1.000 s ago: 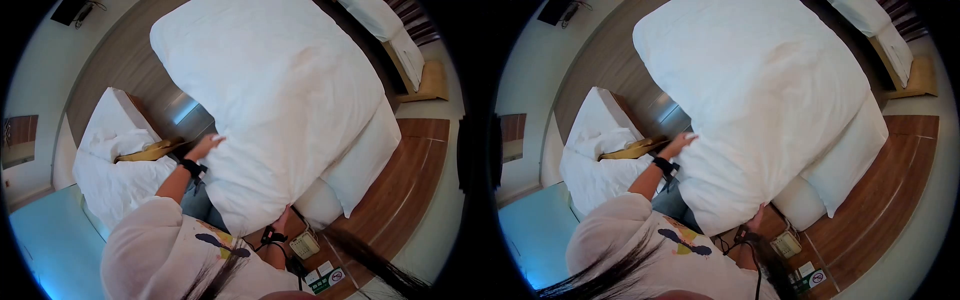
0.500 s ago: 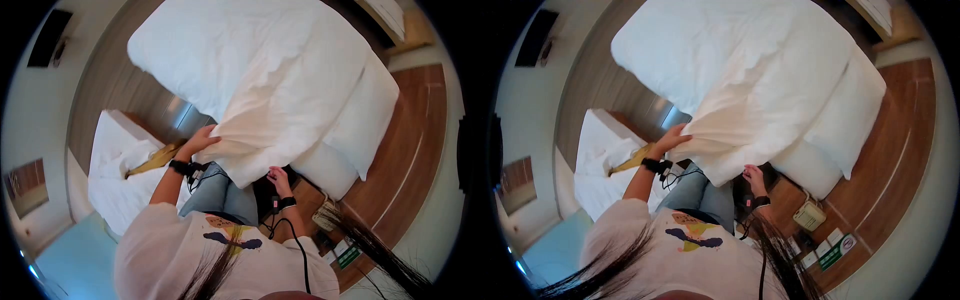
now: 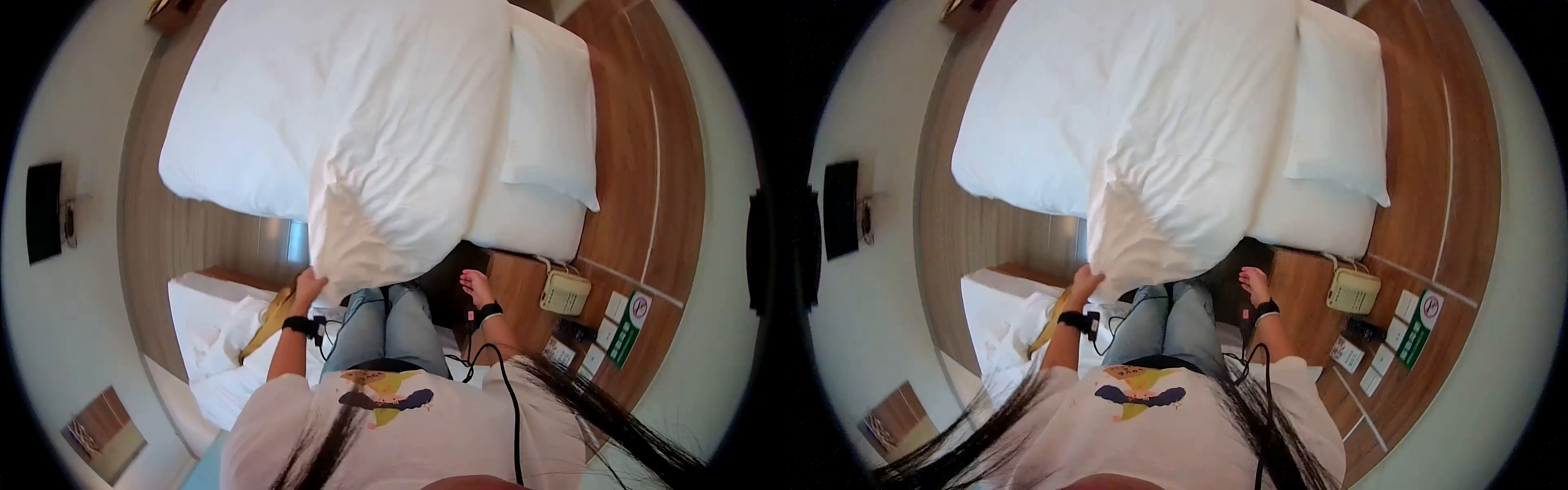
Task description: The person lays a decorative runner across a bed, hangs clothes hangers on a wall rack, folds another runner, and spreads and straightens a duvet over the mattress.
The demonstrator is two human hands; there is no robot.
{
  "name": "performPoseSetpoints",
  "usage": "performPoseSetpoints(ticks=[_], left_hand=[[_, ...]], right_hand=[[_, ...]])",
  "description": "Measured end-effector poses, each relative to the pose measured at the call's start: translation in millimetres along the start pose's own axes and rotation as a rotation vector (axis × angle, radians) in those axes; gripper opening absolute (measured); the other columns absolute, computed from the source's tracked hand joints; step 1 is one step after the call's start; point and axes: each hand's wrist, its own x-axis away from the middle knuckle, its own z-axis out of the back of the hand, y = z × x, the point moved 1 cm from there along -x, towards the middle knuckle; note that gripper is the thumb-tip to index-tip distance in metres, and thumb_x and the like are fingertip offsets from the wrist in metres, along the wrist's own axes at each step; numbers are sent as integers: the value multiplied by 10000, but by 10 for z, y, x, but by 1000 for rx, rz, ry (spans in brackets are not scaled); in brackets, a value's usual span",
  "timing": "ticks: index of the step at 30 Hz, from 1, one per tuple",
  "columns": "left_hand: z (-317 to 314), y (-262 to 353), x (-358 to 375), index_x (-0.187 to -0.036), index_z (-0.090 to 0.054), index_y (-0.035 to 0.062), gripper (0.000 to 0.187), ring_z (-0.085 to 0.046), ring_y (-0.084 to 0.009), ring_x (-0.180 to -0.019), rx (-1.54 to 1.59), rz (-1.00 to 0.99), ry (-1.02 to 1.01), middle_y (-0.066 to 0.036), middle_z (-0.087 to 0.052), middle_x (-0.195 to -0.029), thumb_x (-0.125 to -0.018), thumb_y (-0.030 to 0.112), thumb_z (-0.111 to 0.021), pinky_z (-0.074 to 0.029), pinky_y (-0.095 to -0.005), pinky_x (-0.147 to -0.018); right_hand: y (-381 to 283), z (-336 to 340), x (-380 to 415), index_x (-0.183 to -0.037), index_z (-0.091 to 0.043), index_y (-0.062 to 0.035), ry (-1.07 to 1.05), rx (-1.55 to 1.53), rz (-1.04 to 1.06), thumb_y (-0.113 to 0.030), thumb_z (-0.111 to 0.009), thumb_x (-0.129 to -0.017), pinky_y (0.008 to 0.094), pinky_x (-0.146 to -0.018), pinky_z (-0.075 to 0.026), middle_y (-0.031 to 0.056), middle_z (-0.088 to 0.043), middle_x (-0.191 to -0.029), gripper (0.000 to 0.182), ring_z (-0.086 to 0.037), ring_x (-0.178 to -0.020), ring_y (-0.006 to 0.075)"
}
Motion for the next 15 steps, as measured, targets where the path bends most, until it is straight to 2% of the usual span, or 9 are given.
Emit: performPoseSetpoints(ticks=[2,3,5,7,9,10,12,13,15], left_hand=[[-43,545,171,-844,-541,4,296,-548,-283,-744,66,-165,-180,-170,-561,-783,-605,175,-574,-425,-332,-659],[-98,721,298,-840,-536,-17,273,-555,-224,-697,118,-231,-243,-150,-570,-758,-629,152,-574,-426,-308,-638],[232,1561,818,-841,-528,-38,250,-485,-94,-674,299,-203,-415,-57,-569,-753,-657,123,-580,-405,-248,-632],[598,1688,1179,-915,-528,-13,298,-495,-92,-758,549,-131,-415,-32,-560,-837,-655,114,-599,-398,-232,-685],[869,1256,1245,-933,-528,11,274,-512,-103,-765,766,37,-329,-29,-557,-854,-674,82,-582,-409,-241,-682],[912,907,1197,-923,-520,-10,263,-513,-100,-754,584,111,-248,-21,-556,-856,-687,99,-567,-415,-242,-658],[889,-51,1053,-859,-517,-17,251,-537,-192,-703,188,56,27,-109,-568,-783,-658,125,-566,-415,-278,-616],[879,-549,982,-817,-517,-12,221,-538,-237,-685,28,78,155,-142,-562,-749,-644,119,-558,-412,-296,-612],[910,-876,878,-782,-507,-3,192,-525,-276,-682,-81,127,237,-163,-545,-727,-631,111,-546,-406,-315,-618]], right_hand=[[116,-48,-126,-861,-500,-116,19,153,-57,-202,-433,-749,259,-615,-390,0,-521,-740,157,-500,-678,116],[207,-27,-226,-919,-464,-112,27,204,-89,-233,-470,-731,282,-626,-391,21,-515,-815,224,-494,-739,144],[177,-118,-220,-949,-425,-104,127,251,-196,-314,-513,-717,319,-627,-396,76,-477,-929,325,-463,-818,189],[51,-342,-29,-953,-415,-97,220,209,-239,-343,-526,-711,329,-623,-399,96,-462,-971,363,-451,-847,204],[-87,-520,173,-906,-444,-78,203,85,-304,-364,-527,-714,314,-604,-406,107,-504,-920,354,-493,-793,180],[5,-503,70,-906,-444,-78,193,84,-300,-364,-527,-714,314,-604,-406,107,-504,-920,354,-493,-793,180],[297,-479,-251,-856,-479,-66,-293,-5,-219,-308,-522,-723,289,-575,-411,92,-552,-820,279,-529,-693,146],[186,-550,-99,-806,-501,-68,-291,85,-195,-253,-500,-731,255,-551,-403,63,-569,-712,199,-525,-583,117],[146,-575,-35,-813,-501,-74,-274,173,-112,-243,-490,-732,249,-546,-399,60,-572,-725,187,-524,-591,118]])
